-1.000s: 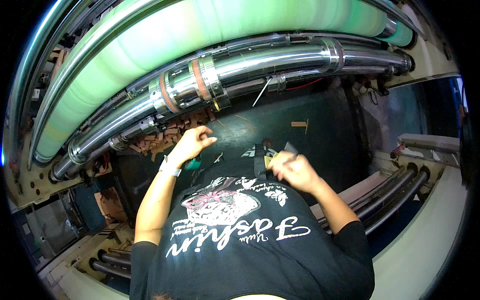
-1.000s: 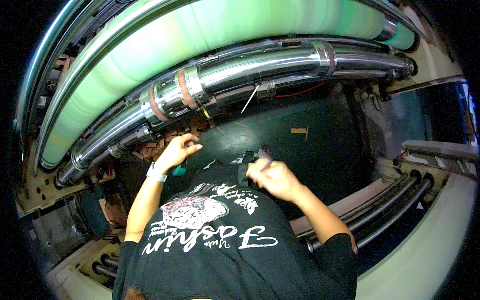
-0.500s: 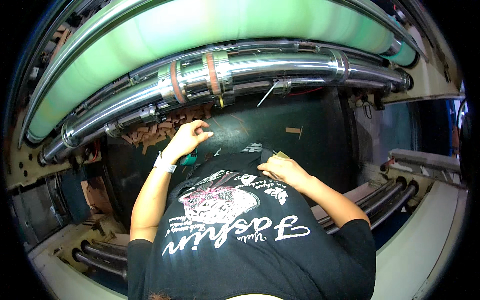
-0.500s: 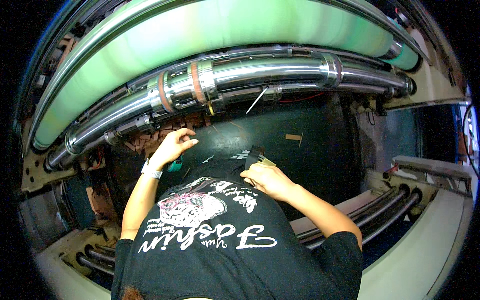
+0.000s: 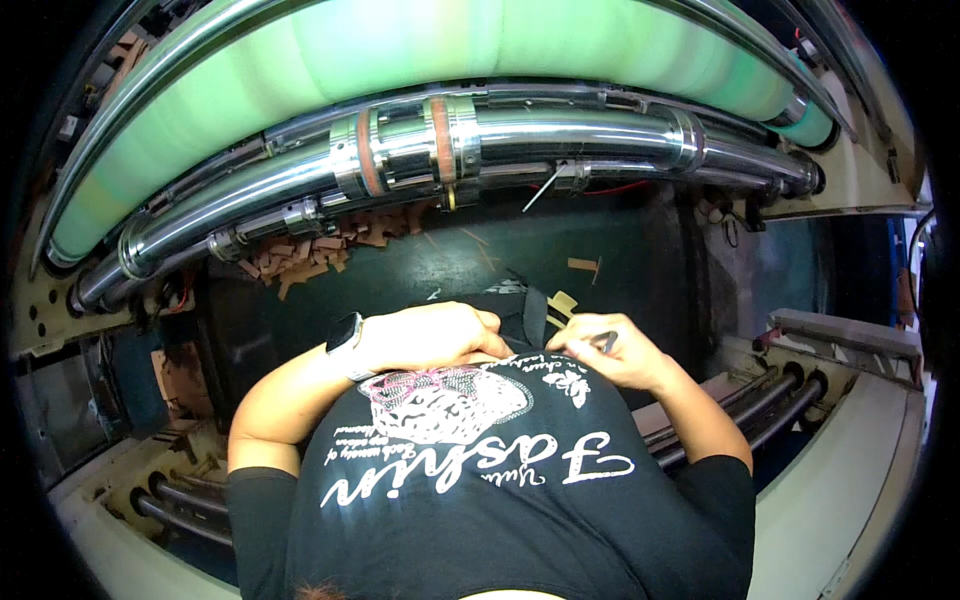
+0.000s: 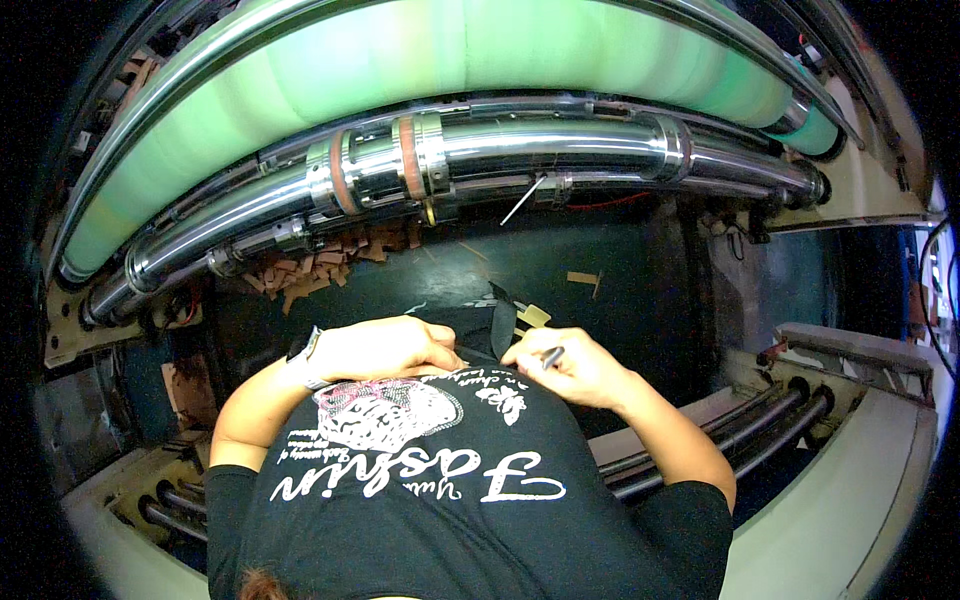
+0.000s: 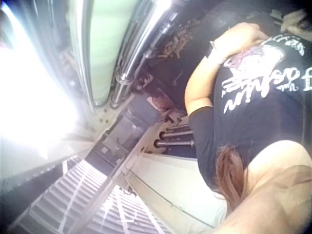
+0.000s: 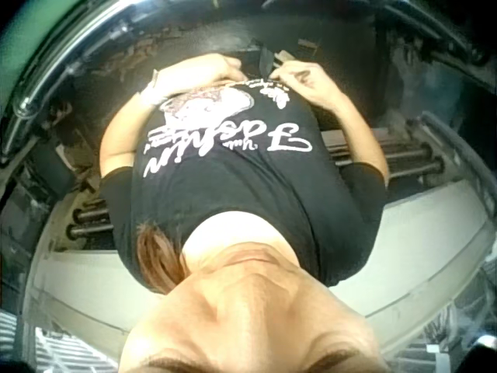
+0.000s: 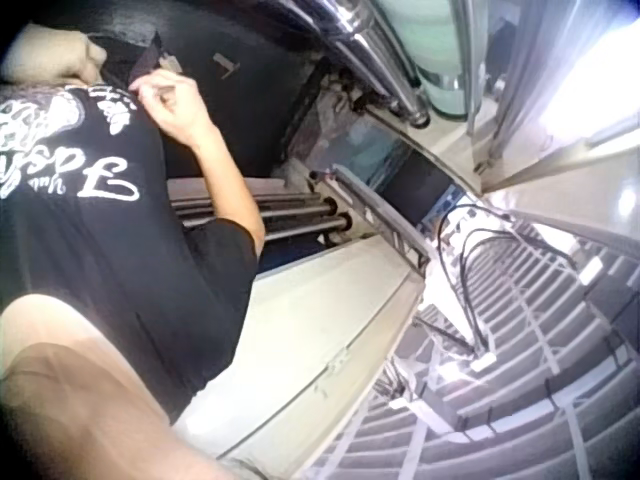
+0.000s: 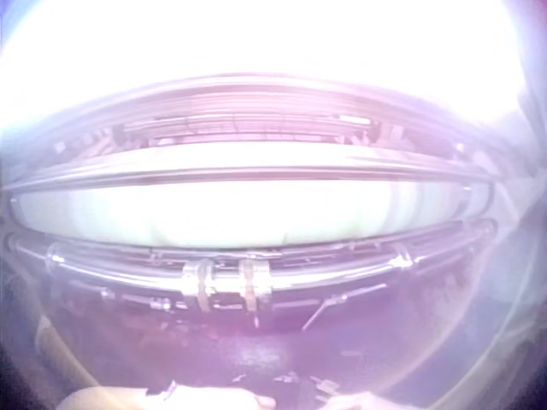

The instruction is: The person uses a measuring tape to determine the distance between collars on a rotating machine shaft and uses a small tool to adjust their positions.

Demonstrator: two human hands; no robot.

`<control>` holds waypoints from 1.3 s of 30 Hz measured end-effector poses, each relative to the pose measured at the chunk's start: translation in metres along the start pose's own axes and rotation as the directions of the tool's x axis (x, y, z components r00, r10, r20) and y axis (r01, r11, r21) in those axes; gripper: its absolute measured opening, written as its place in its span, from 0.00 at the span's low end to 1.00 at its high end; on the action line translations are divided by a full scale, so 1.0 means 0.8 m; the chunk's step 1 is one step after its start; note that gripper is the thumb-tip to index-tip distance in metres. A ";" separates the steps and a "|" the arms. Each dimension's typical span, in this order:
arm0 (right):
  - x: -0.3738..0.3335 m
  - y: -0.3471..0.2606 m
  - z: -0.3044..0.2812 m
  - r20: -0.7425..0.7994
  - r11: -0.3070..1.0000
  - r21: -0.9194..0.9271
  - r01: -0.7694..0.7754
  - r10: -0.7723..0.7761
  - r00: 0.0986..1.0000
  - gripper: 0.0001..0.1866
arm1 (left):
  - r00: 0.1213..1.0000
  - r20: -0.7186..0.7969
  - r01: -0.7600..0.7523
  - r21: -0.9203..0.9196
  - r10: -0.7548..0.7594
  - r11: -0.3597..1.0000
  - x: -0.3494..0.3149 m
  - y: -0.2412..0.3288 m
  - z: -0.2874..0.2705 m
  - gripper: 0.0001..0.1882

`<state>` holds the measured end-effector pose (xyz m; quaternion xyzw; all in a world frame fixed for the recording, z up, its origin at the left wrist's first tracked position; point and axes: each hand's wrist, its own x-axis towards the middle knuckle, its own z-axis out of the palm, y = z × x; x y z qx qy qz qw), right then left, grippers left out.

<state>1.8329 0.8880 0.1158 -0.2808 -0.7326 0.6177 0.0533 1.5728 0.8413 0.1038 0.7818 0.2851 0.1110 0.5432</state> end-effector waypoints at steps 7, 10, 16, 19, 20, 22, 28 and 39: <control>0.000 0.027 0.011 0.160 0.902 -0.391 0.185 -0.131 0.978 0.12 | 0.999 0.039 -0.005 -0.012 0.006 1.000 0.020 -0.030 0.006 0.12; 0.003 0.032 0.014 0.124 0.916 -0.363 0.171 -0.134 0.983 0.11 | 0.983 -0.047 0.183 0.314 -0.177 0.932 0.035 -0.036 0.018 0.10; 0.002 0.017 0.007 0.118 0.970 -0.225 0.094 -0.069 0.991 0.11 | 0.975 0.151 0.115 0.275 -0.161 0.954 0.073 -0.040 0.018 0.16; -0.002 0.011 0.008 0.100 0.977 -0.202 0.068 -0.048 0.994 0.12 | 0.952 0.221 0.117 0.370 -0.209 0.922 0.076 -0.038 0.021 0.16; -0.003 0.014 0.010 0.103 0.971 -0.220 0.090 -0.069 0.992 0.12 | 0.927 0.229 0.163 0.468 -0.298 0.868 0.080 -0.037 0.029 0.13; -0.001 0.014 0.011 0.097 0.971 -0.224 0.089 -0.069 0.993 0.12 | 0.963 0.134 0.146 0.470 -0.234 0.871 0.079 -0.041 0.042 0.11; -0.014 0.011 0.014 0.036 0.963 -0.258 0.080 -0.073 0.997 0.12 | 0.998 -0.056 0.034 0.461 -0.009 0.887 0.074 -0.042 0.049 0.08; -0.015 0.027 0.026 0.110 0.852 -0.500 0.158 -0.118 0.987 0.13 | 0.994 -0.106 0.059 0.497 -0.007 0.866 0.080 -0.034 0.055 0.07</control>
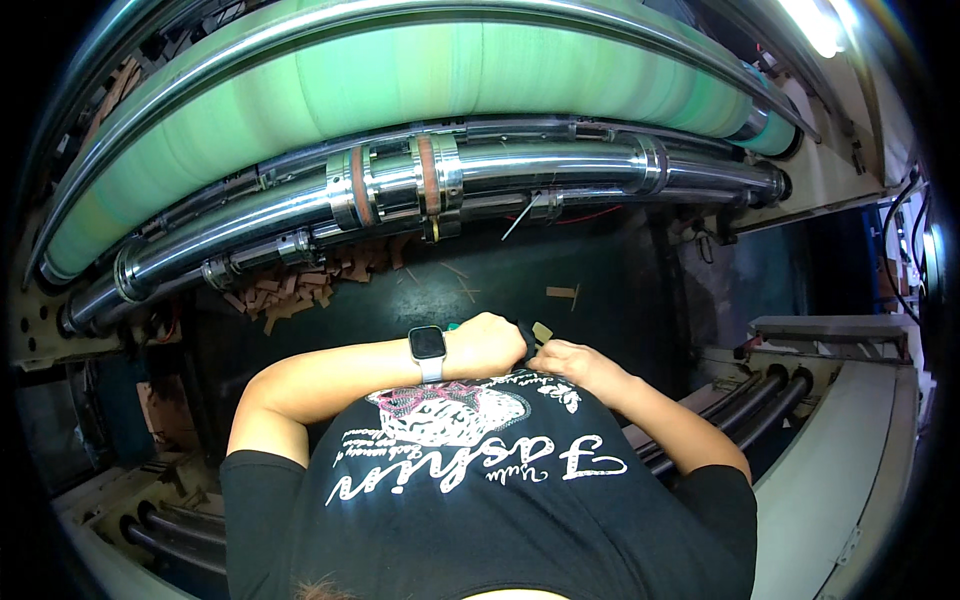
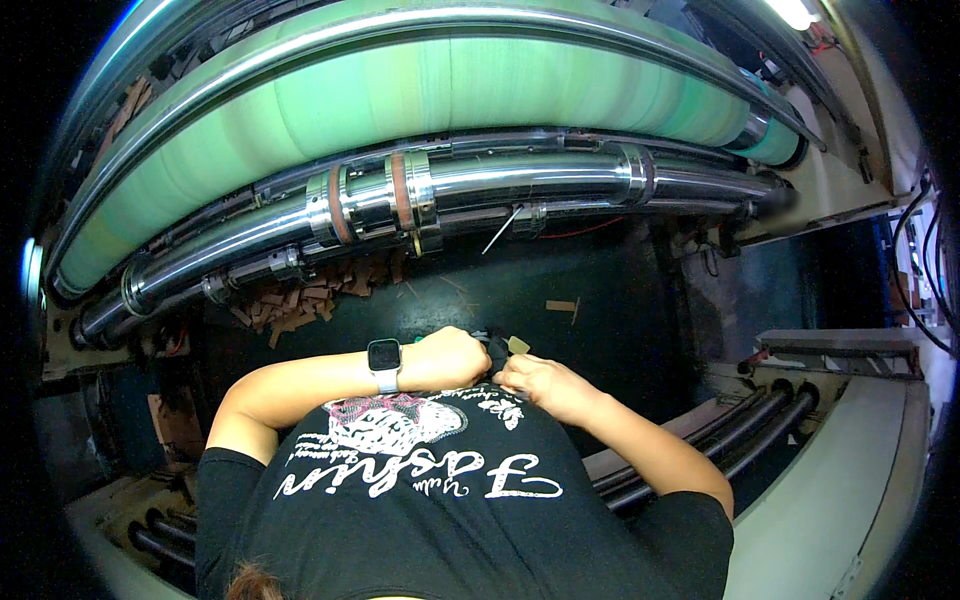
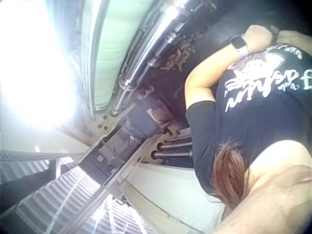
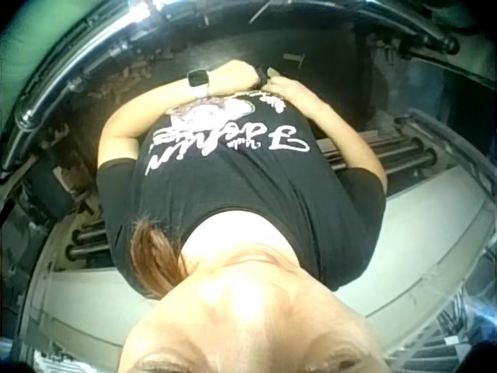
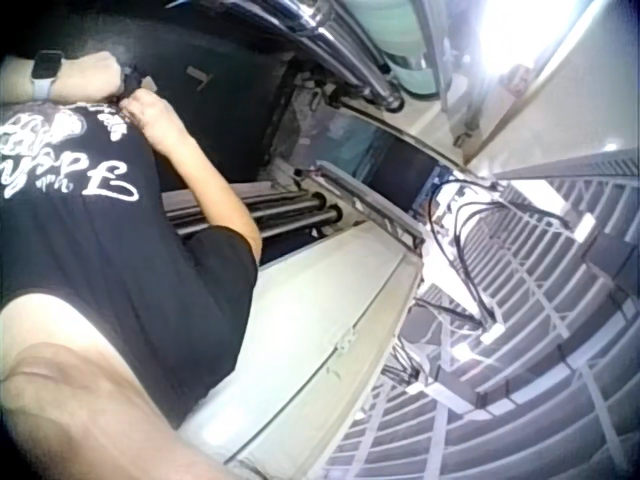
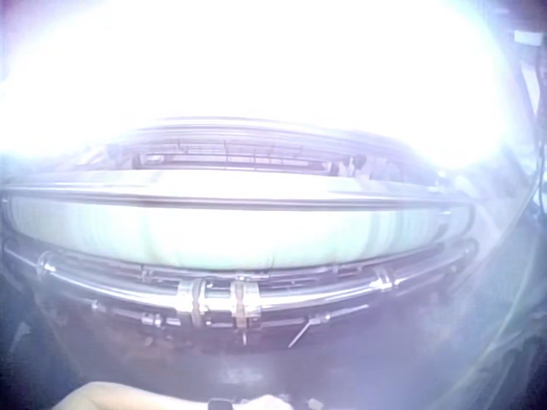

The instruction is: The person uses a measuring tape to determine the distance between collars on a rotating machine shaft and uses a small tool to adjust their positions.

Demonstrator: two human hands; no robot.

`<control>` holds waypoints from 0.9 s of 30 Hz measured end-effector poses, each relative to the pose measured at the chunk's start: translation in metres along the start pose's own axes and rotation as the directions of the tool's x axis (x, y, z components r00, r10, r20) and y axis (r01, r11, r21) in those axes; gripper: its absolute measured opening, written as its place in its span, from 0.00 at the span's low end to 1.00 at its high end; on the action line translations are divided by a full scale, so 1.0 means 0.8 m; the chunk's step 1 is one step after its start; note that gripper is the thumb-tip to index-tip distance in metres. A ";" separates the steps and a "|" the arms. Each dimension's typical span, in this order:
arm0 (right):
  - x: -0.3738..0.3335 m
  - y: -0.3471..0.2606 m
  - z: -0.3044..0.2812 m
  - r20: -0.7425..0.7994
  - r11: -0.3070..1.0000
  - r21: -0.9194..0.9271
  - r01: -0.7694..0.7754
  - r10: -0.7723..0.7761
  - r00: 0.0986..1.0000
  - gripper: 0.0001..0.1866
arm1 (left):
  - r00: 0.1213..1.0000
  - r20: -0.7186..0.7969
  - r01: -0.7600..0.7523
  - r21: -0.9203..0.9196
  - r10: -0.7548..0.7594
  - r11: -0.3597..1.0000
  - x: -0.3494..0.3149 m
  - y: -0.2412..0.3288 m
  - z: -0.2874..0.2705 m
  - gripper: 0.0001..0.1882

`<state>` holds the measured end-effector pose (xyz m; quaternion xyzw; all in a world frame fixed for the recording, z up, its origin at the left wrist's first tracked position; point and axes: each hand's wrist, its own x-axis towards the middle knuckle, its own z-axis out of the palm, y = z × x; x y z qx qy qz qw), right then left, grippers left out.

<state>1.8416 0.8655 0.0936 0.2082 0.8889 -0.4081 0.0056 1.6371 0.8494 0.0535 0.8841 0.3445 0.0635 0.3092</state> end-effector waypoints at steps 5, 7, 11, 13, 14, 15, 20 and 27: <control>0.006 0.012 0.027 0.068 0.982 -0.189 -0.026 0.039 0.997 0.14 | 0.998 0.040 -0.041 -0.132 0.047 0.990 -0.001 -0.005 -0.002 0.10; 0.010 -0.010 -0.001 0.299 0.893 0.229 -0.388 0.315 0.901 0.19 | 0.998 0.047 -0.028 -0.228 0.040 0.973 -0.011 -0.013 -0.011 0.12; 0.023 0.041 -0.053 0.217 0.740 0.621 -0.257 0.154 0.964 0.21 | 0.946 -0.268 0.010 -0.535 -0.181 0.845 -0.030 -0.039 -0.039 0.13; 0.088 0.018 -0.032 0.060 0.652 0.747 -0.127 0.124 0.990 0.32 | 0.786 -0.291 -0.047 -0.908 -0.546 0.416 -0.035 -0.034 -0.055 0.07; 0.121 0.022 -0.006 0.102 0.626 0.777 -0.065 -0.024 0.994 0.39 | 0.723 -0.392 -0.240 -0.915 -0.569 0.325 -0.033 -0.032 -0.058 0.05; 0.145 -0.001 0.004 0.217 0.485 0.853 -0.194 0.009 0.976 0.46 | 0.634 -0.477 -0.428 -0.872 -0.609 0.237 -0.034 -0.030 -0.058 0.04; 0.197 -0.014 0.040 0.102 0.669 0.739 -0.073 -0.004 0.995 0.39 | 0.258 -0.676 -0.356 -0.731 -0.690 0.583 -0.089 -0.041 -0.026 0.07; 0.207 0.013 0.058 0.273 0.897 0.440 -0.039 -0.093 0.958 0.30 | 0.540 -0.376 -0.133 -0.922 -0.753 0.364 -0.155 -0.042 0.036 0.09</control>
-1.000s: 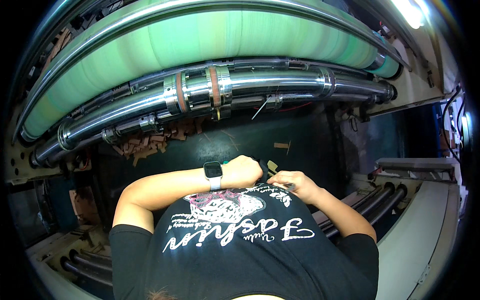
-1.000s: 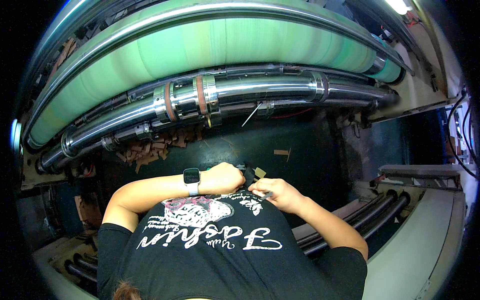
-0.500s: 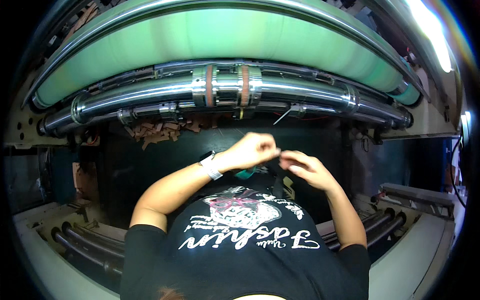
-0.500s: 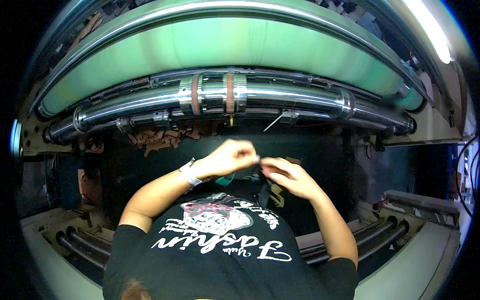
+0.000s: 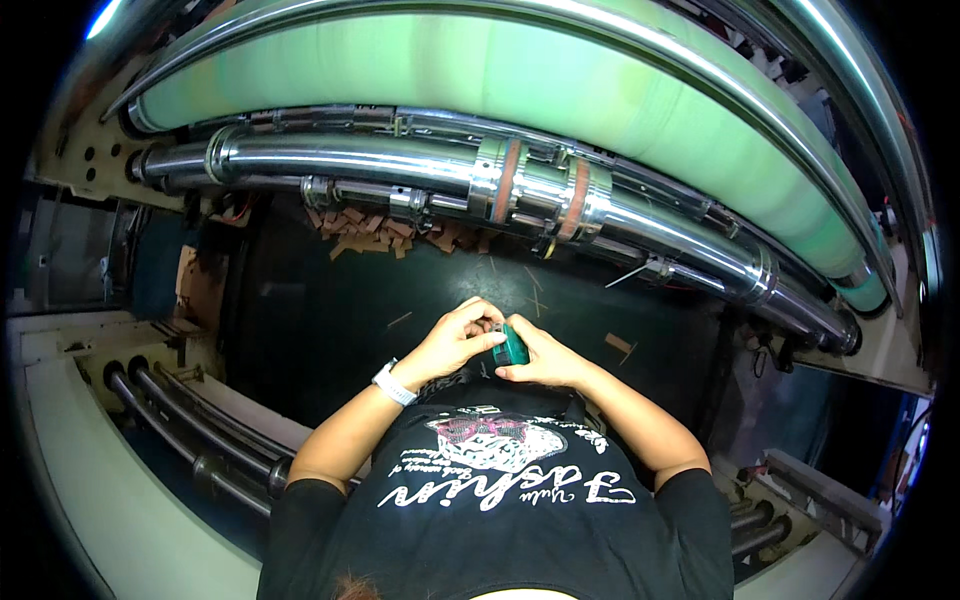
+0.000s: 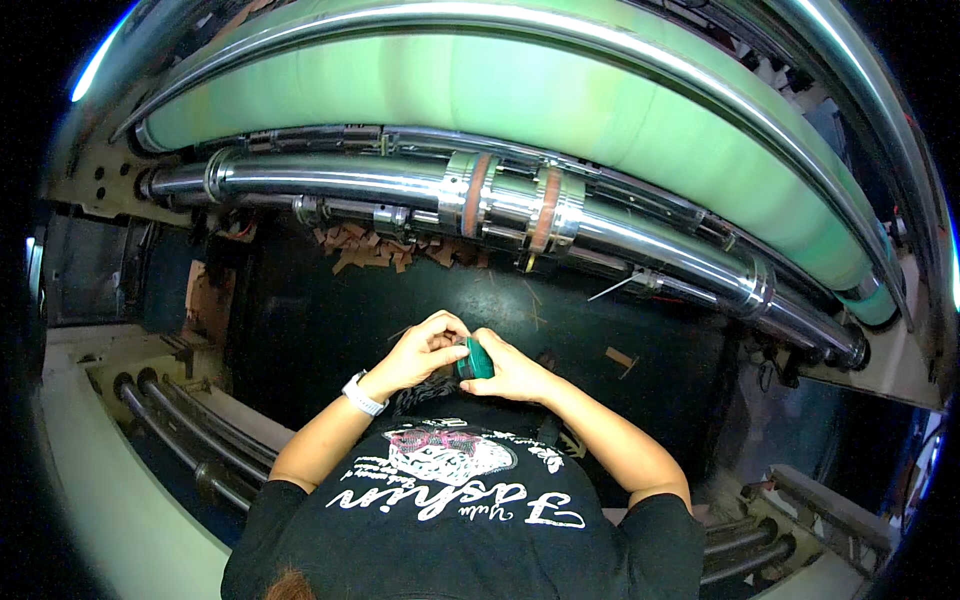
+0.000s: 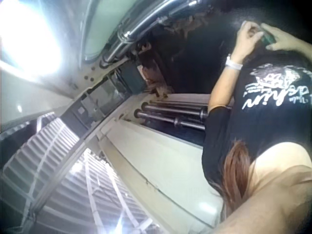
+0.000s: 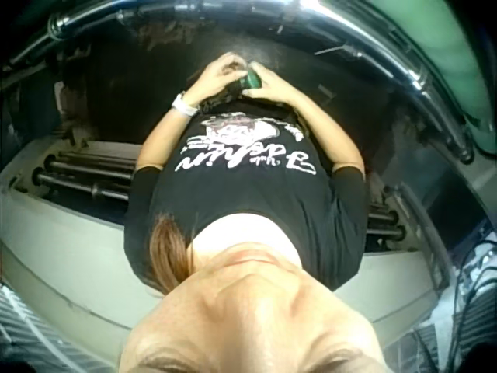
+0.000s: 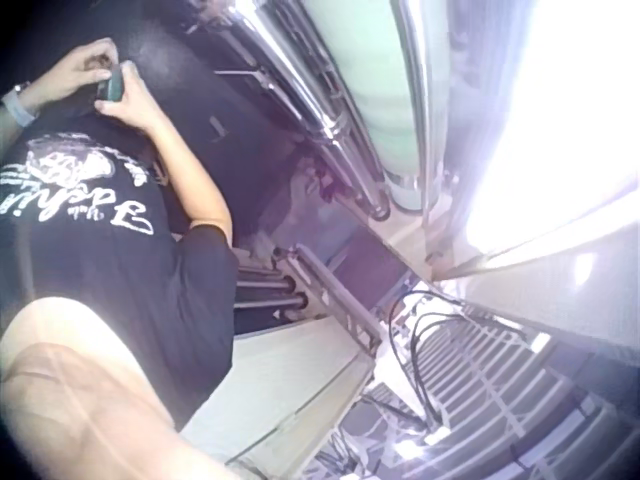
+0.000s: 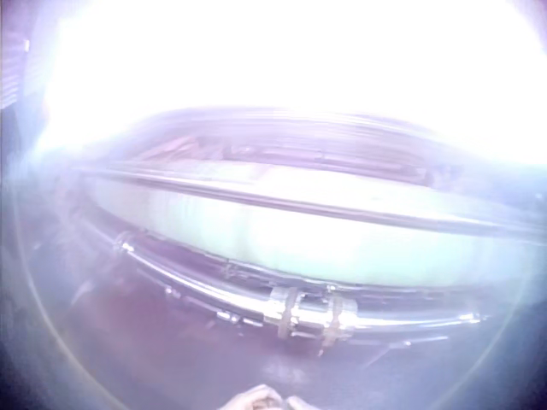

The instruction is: The person uses a measuring tape to determine the distance between collars on a rotating machine shaft and uses a small tool to adjust their positions.

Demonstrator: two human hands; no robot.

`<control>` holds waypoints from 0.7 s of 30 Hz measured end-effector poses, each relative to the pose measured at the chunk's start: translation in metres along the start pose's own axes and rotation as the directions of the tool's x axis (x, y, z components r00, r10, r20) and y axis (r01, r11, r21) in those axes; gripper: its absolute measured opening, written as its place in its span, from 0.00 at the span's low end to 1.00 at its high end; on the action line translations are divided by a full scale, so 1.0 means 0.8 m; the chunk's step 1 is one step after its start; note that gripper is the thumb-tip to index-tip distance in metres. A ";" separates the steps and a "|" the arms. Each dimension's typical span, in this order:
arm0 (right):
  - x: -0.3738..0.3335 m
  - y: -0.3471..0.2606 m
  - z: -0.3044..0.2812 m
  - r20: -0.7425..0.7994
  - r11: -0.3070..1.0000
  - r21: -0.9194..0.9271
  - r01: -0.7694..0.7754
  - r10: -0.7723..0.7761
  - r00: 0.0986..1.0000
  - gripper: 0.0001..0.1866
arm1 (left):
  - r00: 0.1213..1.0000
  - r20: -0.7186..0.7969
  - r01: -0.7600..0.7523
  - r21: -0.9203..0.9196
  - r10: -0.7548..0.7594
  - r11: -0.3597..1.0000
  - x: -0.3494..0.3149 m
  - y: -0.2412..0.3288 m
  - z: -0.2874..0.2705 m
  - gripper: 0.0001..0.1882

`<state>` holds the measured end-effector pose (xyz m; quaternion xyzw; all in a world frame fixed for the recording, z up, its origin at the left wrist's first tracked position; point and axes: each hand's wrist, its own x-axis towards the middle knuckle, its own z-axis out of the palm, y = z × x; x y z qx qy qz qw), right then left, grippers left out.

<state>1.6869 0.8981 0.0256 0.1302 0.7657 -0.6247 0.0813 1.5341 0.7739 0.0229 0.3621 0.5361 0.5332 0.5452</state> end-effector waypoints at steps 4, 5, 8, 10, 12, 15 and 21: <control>0.021 0.021 0.012 0.152 0.995 0.092 0.029 -0.043 0.987 0.30 | 0.996 0.014 0.091 0.068 -0.092 0.994 -0.008 -0.016 -0.017 0.08; 0.032 0.029 0.014 0.202 0.992 0.117 0.044 -0.067 0.977 0.30 | 0.998 0.010 0.059 0.151 -0.061 0.987 -0.012 -0.019 -0.017 0.08; 0.035 0.011 0.002 0.270 0.995 0.032 -0.091 0.079 0.960 0.26 | 0.995 0.090 -0.062 0.363 0.031 0.930 -0.017 0.004 -0.028 0.09; 0.023 0.016 -0.016 0.152 0.992 -0.122 0.033 -0.014 0.988 0.22 | 0.996 0.038 0.073 0.088 -0.077 0.993 -0.028 0.021 -0.048 0.08; -0.004 0.037 -0.043 0.072 0.975 -0.194 -0.112 0.128 0.989 0.16 | 0.986 -0.159 0.037 -0.044 -0.044 0.998 -0.048 0.058 -0.100 0.06; -0.079 0.081 -0.094 -0.034 0.935 -0.216 -0.280 0.280 0.960 0.10 | 0.792 -0.605 -0.142 -0.043 0.088 0.989 -0.098 0.098 -0.233 0.05; -0.139 0.065 -0.104 -0.121 0.857 -0.331 -0.395 0.376 0.919 0.09 | 0.318 -0.946 -0.673 -0.176 0.067 0.718 -0.180 0.072 -0.400 0.10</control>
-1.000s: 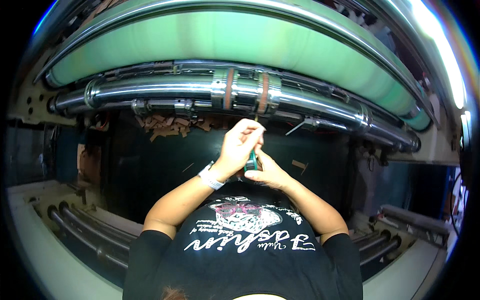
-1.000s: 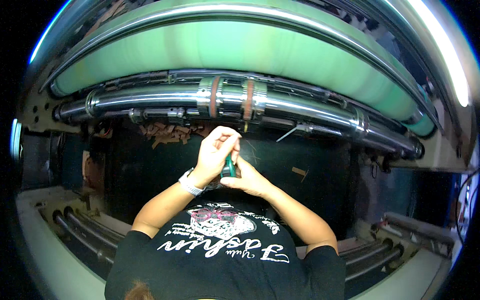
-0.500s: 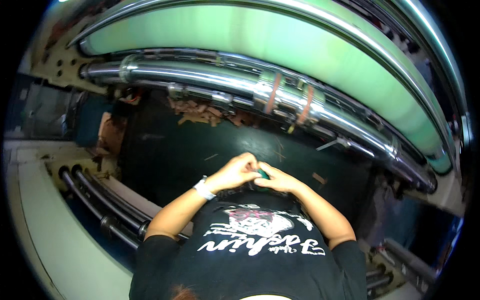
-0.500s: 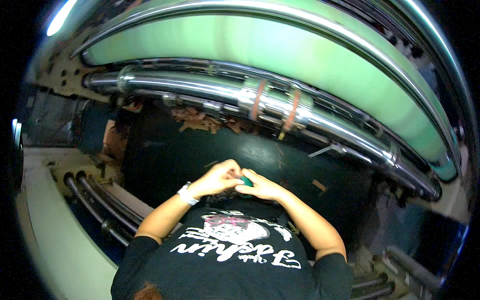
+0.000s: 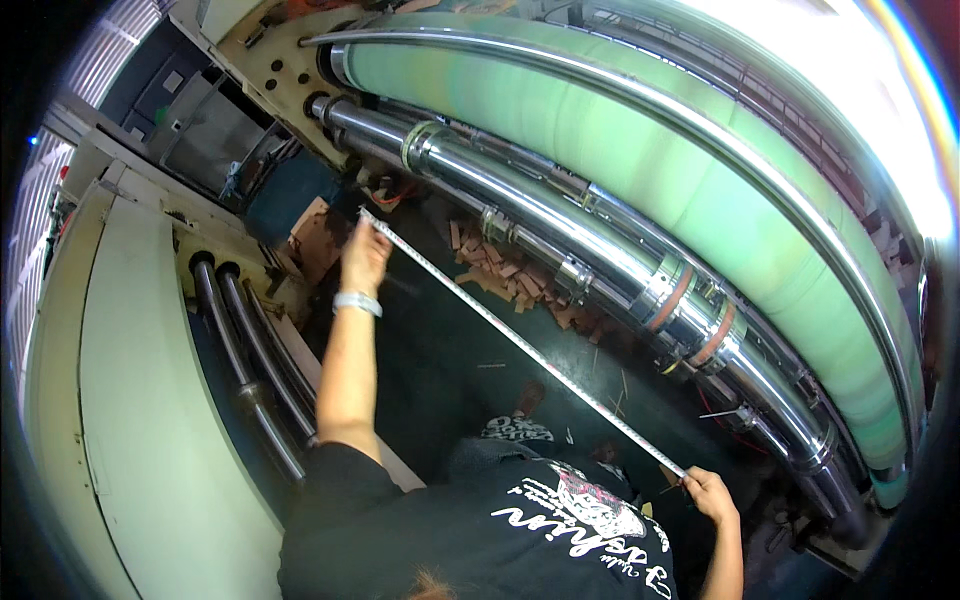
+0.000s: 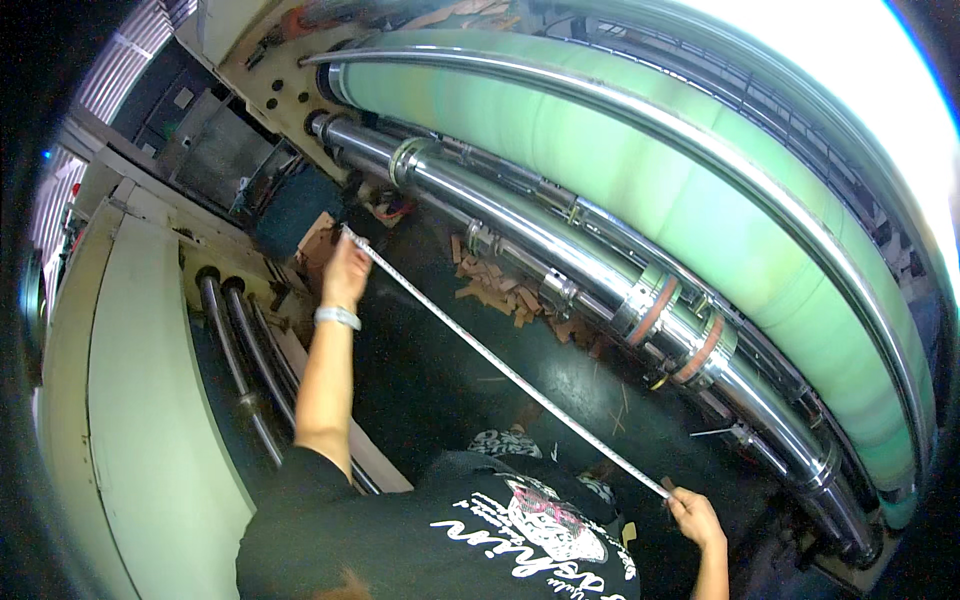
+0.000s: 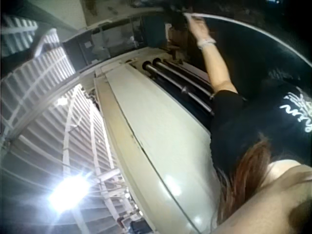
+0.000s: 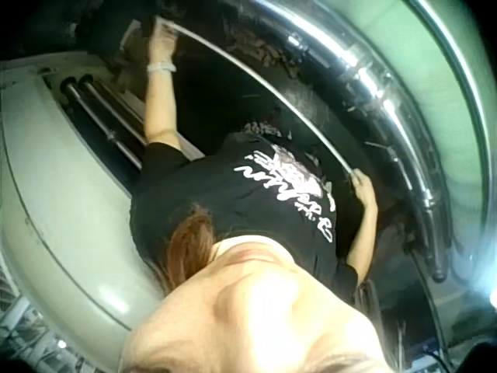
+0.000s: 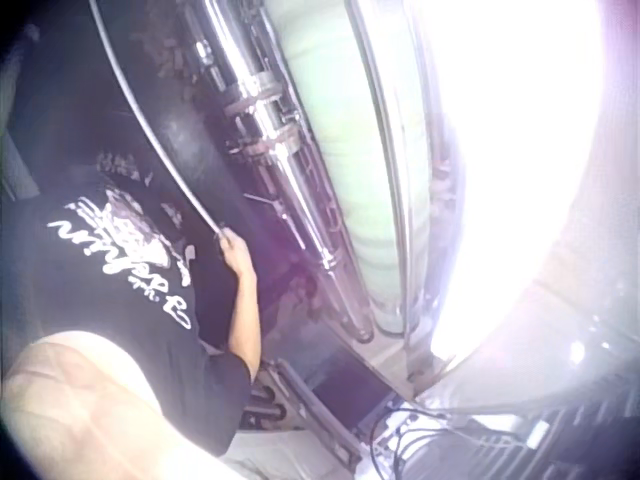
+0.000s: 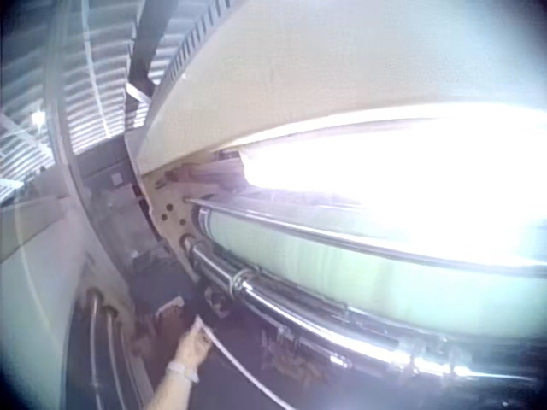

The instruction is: The person uses a measuring tape to determine the distance between collars on a rotating machine shaft and uses a small tool to adjust their positions.

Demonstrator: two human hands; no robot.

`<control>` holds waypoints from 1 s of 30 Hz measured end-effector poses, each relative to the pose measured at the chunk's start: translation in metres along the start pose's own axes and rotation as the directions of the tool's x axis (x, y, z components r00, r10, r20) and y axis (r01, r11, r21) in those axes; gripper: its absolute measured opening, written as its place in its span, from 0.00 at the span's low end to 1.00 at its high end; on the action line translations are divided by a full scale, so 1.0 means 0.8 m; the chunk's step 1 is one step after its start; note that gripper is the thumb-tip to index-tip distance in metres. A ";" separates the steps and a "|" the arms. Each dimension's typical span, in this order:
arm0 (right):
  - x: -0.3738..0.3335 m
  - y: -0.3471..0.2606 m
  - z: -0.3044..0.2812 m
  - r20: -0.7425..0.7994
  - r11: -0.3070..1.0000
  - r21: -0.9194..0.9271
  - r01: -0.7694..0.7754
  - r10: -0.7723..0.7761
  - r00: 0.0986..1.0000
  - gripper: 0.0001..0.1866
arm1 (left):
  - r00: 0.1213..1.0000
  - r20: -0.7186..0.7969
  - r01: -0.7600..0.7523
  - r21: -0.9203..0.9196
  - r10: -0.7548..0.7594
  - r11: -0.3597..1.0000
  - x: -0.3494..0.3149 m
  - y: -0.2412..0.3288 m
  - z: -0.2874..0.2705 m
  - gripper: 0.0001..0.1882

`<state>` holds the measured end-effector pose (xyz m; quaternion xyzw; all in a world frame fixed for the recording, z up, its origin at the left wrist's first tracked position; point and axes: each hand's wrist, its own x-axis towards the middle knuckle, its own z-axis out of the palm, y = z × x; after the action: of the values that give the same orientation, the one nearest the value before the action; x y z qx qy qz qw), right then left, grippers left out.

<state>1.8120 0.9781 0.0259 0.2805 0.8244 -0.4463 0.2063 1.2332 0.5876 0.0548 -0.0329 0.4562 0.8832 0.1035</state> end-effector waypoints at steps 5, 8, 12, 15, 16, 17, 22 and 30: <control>0.088 -0.085 0.019 0.013 0.992 -0.062 0.113 -0.113 0.994 0.13 | 0.835 0.432 0.106 0.480 -0.341 0.871 -0.144 -0.183 0.072 0.10; 0.144 -0.125 0.034 0.033 0.979 -0.058 0.194 -0.193 0.981 0.13 | 0.619 0.386 0.580 0.362 -0.684 0.730 -0.242 -0.264 0.092 0.09; 0.161 -0.180 0.025 0.070 0.984 -0.071 0.163 -0.158 0.985 0.12 | 0.690 0.357 0.510 0.378 -0.630 0.773 -0.233 -0.272 0.094 0.08; 0.147 -0.138 0.003 0.030 0.981 -0.091 0.172 -0.170 0.985 0.10 | 0.859 0.220 0.367 0.366 -0.463 0.855 -0.154 -0.216 0.083 0.07; 0.130 -0.124 -0.008 -0.019 0.988 -0.061 0.141 -0.142 0.990 0.09 | 0.923 0.083 0.330 0.335 -0.376 0.883 -0.125 -0.184 0.089 0.07; 0.116 -0.099 -0.015 -0.077 0.983 -0.095 0.158 -0.166 0.983 0.09 | 0.958 0.004 0.268 0.336 -0.286 0.903 -0.078 -0.169 0.061 0.08; 0.056 -0.075 -0.037 -0.173 0.997 -0.037 0.065 -0.070 0.983 0.09 | 0.976 -0.199 0.148 0.295 -0.091 0.944 0.106 -0.105 -0.016 0.13; 0.171 -0.181 -0.012 -0.178 0.970 -0.174 0.168 -0.199 0.964 0.11 | 0.970 -0.150 0.219 0.201 -0.191 0.955 0.140 -0.164 0.016 0.09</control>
<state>1.6139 0.9598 0.0401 0.2279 0.8957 -0.3675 0.1039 1.1520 0.6887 -0.0599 -0.1257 0.5493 0.8089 0.1679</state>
